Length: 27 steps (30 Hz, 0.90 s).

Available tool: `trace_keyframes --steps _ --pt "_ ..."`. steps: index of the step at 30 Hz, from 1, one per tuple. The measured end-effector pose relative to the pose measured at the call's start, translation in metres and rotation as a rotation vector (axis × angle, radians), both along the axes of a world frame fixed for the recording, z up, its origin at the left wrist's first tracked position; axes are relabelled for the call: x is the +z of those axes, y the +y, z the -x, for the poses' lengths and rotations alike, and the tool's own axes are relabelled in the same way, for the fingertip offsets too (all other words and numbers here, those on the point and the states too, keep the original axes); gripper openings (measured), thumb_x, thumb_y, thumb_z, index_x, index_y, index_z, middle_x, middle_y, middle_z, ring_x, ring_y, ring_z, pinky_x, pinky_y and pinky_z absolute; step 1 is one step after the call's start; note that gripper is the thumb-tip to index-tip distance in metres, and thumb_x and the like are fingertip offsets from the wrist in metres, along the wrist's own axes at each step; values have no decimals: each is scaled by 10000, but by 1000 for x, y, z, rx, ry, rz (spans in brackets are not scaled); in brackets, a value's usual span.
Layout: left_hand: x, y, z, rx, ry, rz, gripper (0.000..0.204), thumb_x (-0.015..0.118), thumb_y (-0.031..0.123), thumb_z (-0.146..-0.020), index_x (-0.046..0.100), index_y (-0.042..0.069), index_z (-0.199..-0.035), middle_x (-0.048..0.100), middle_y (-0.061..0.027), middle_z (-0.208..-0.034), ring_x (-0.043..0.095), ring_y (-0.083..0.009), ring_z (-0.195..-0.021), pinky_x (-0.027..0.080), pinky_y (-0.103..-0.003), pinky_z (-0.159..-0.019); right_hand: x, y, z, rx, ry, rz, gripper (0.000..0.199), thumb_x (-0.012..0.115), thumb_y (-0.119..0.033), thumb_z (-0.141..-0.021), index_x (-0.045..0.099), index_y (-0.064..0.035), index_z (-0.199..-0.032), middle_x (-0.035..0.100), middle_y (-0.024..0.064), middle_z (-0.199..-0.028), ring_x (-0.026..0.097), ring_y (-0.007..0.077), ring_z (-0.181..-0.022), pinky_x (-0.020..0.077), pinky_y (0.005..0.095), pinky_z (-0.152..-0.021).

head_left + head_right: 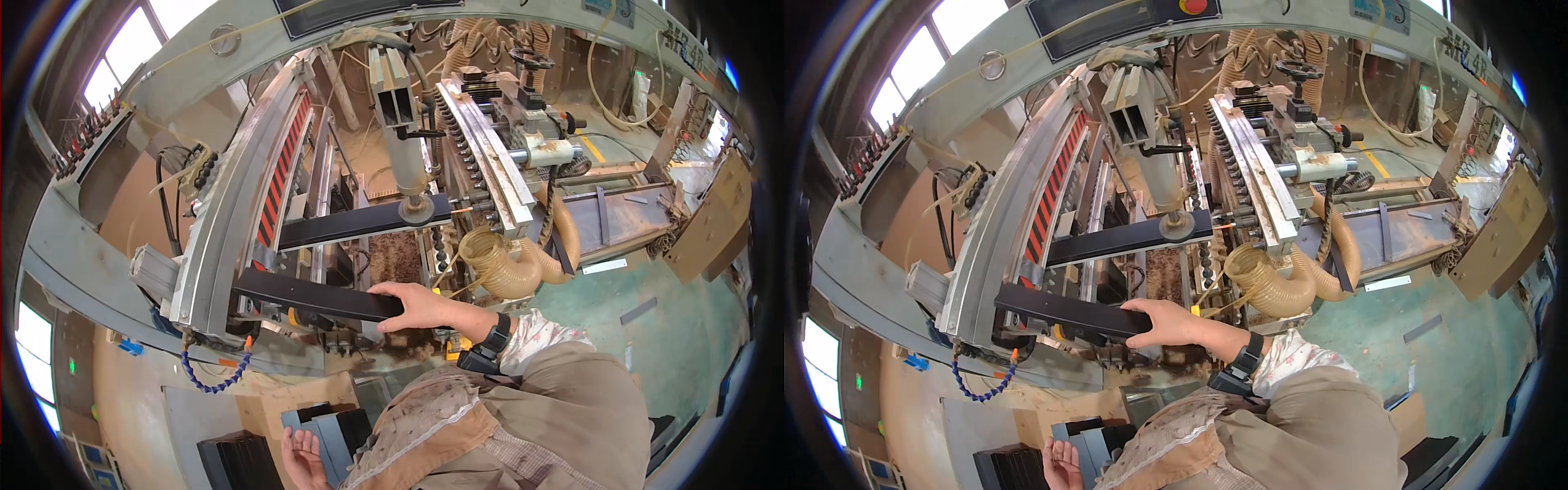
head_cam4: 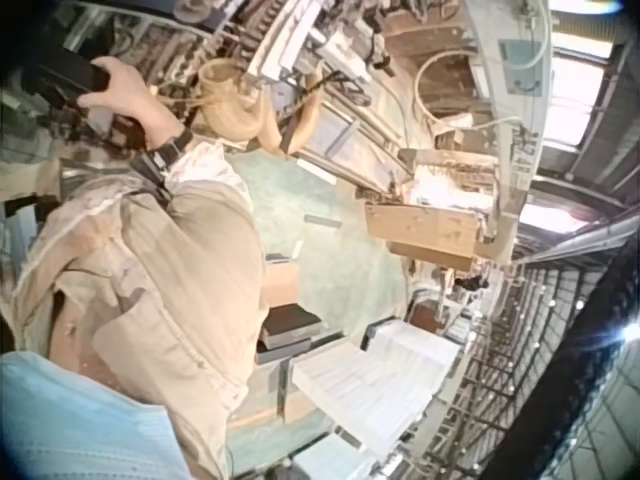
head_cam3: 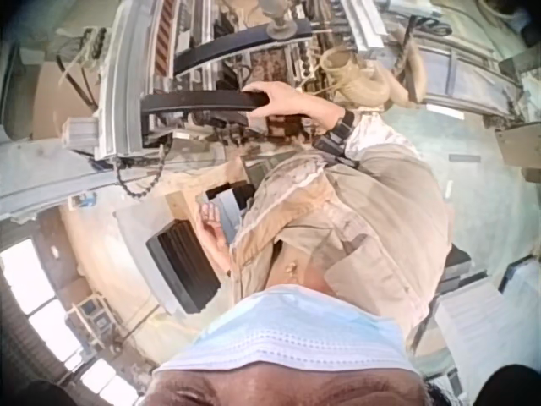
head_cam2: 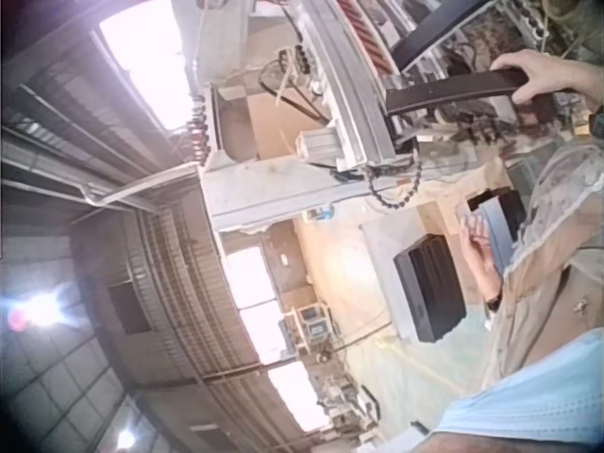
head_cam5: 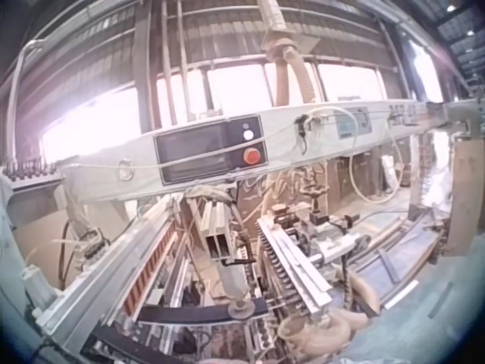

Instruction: Feeding black slats into an industrial machine and stacking the processed pieces.

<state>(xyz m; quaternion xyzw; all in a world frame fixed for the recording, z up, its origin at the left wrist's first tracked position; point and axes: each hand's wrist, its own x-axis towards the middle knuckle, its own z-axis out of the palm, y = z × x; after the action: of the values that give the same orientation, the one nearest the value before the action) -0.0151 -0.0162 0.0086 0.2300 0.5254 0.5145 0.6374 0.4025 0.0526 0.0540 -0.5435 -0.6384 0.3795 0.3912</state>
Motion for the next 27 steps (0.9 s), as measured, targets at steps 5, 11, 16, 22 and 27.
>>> trace_keyframes --steps 5,11,16,22,27 --pt "-10 7 -15 32 -158 -76 398 556 214 -931 461 15 -1262 655 -113 -950 666 -230 -857 560 -347 -763 -5 5 5 -93 -149 -64 695 759 -325 -694 491 -57 -1276 576 172 -1177 573 323 -1086 450 377 -933" --pt "-7 10 -28 -30 -120 -82 380 553 228 -933 460 20 -1238 661 -101 -935 669 -226 -841 559 -345 -752 -5 12 -9 -271 -406 -190 640 722 -287 -704 499 -37 -1250 551 145 -1134 560 341 -1053 463 428 -892" --pt "-16 11 -28 -29 -129 -65 366 554 232 -933 469 23 -1222 662 -102 -923 668 -225 -841 557 -343 -750 -11 15 -21 -348 -545 -199 665 736 -274 -702 496 -44 -1278 553 142 -1144 562 329 -1060 465 420 -892" --pt "-19 13 -29 -57 -164 -46 315 537 229 -941 504 34 -1186 666 -111 -925 665 -241 -852 547 -372 -765 -12 15 -19 -345 -590 -220 645 740 -269 -696 518 -71 -1268 568 122 -1130 560 318 -1059 459 421 -895" --pt "-20 14 -30 -70 -156 -28 296 569 228 -916 531 64 -1160 656 -76 -904 654 -232 -868 525 -381 -796 -7 26 -19 -356 -622 -274 603 743 -261 -695 552 -106 -1246 568 92 -1135 559 303 -1038 454 416 -865"
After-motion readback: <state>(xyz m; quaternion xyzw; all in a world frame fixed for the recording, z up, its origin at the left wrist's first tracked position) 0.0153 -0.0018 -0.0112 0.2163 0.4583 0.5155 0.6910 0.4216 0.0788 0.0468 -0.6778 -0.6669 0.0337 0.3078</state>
